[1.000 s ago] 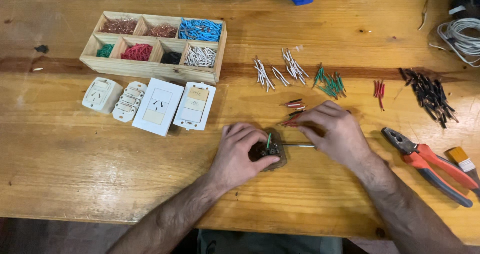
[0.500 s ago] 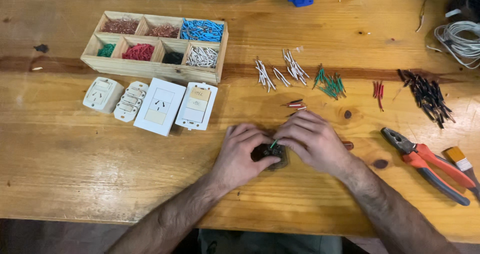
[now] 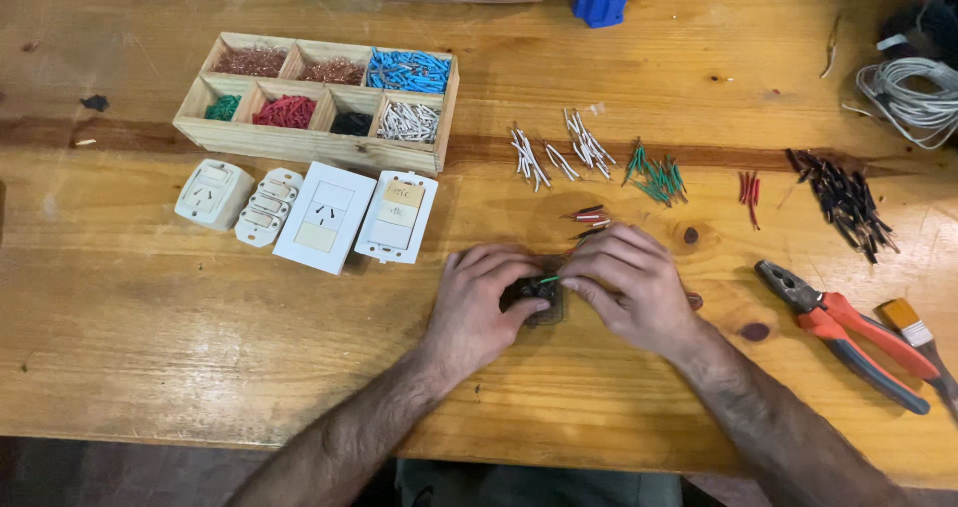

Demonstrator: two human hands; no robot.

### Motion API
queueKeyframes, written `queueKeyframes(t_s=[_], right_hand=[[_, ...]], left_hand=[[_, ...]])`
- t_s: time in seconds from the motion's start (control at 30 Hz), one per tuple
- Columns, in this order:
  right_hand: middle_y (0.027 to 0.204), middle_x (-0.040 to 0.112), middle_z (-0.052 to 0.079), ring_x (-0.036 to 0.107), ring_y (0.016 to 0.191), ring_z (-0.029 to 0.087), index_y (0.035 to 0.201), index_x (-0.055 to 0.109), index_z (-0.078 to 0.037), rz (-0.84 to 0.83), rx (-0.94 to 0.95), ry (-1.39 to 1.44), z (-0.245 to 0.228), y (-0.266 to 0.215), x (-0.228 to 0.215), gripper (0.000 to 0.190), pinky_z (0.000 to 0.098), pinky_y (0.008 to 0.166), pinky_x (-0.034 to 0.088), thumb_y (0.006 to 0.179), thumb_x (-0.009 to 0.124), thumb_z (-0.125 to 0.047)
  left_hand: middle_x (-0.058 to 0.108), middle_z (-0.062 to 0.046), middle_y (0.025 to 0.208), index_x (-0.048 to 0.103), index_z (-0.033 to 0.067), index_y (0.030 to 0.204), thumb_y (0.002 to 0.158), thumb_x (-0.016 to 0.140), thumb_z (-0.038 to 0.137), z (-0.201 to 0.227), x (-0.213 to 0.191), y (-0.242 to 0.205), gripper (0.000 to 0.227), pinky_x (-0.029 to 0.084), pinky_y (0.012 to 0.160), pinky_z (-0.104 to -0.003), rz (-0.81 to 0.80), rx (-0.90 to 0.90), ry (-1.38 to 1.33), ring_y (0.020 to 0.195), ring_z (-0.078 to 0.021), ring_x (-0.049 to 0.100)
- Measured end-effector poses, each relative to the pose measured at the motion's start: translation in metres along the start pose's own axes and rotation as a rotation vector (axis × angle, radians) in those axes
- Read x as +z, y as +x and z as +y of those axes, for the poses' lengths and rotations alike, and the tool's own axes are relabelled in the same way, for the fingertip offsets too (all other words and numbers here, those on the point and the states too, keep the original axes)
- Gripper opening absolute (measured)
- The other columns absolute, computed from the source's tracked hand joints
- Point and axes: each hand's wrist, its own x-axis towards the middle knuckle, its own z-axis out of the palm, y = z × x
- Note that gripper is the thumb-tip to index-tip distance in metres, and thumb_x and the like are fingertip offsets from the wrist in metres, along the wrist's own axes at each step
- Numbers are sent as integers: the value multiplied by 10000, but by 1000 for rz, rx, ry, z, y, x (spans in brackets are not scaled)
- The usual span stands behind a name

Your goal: The person uses a screwdriver to connect red and green wires to terminals on a white electrical switch and a small black junction box. They then organize the remaining wires on the table and arrange the components.

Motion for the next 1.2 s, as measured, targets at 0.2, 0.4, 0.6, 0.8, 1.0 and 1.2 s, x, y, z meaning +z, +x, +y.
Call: queueKeyframes(t_s=[0.2, 0.4, 0.6, 0.8, 1.0, 1.2], right_hand=[[838, 705, 64, 693, 781, 329, 884, 743, -109, 21, -82, -134, -2, -1, 5, 47, 441, 616, 528, 920, 714, -117], [875, 714, 100, 705, 784, 360, 912, 735, -68, 91, -116, -194, -1, -11, 15, 146, 472, 621, 576, 936, 617, 14], [883, 760, 93, 753, 814, 352, 920, 742, -38, 247, 84, 62, -24, 9, 17, 54, 467, 688, 602, 893, 720, 3], [795, 702, 120, 658, 666, 180, 981, 753, -7, 285, 440, 277, -8, -8, 15, 98, 277, 518, 573, 894, 735, 34], [795, 671, 114, 593, 578, 118, 1001, 716, 24, 314, 614, 438, -3, -18, 19, 71, 263, 478, 554, 944, 695, -12], [796, 716, 135, 629, 619, 127, 968, 755, 13, 235, 605, 480, 7, -26, 23, 76, 261, 482, 584, 898, 740, -14]], left_hand=[[737, -9, 1163, 736, 160, 1122, 825, 828, 317, -8, 9, -1, 348, 417, 999, -417, 26, 11, 57, 1261, -238, 592], [736, -43, 1168, 730, 139, 1139, 838, 817, 284, -6, 8, -1, 346, 424, 1010, -440, -44, -25, 20, 1266, -274, 592], [736, -28, 1186, 735, 150, 1140, 802, 848, 291, -4, 5, -2, 383, 419, 1023, -431, 9, -21, -33, 1280, -261, 588], [700, -144, 1207, 686, 75, 1241, 798, 844, 150, -2, -11, 9, 477, 456, 1010, -512, 237, 102, 29, 1259, -377, 609], [739, -31, 1091, 737, 131, 1135, 839, 843, 207, 12, -3, 13, 323, 493, 909, -396, 448, 336, -1, 1077, -275, 679], [753, -6, 957, 765, 125, 1005, 934, 751, 107, 17, -15, 12, 74, 465, 932, -344, 456, 365, -11, 988, -208, 695]])
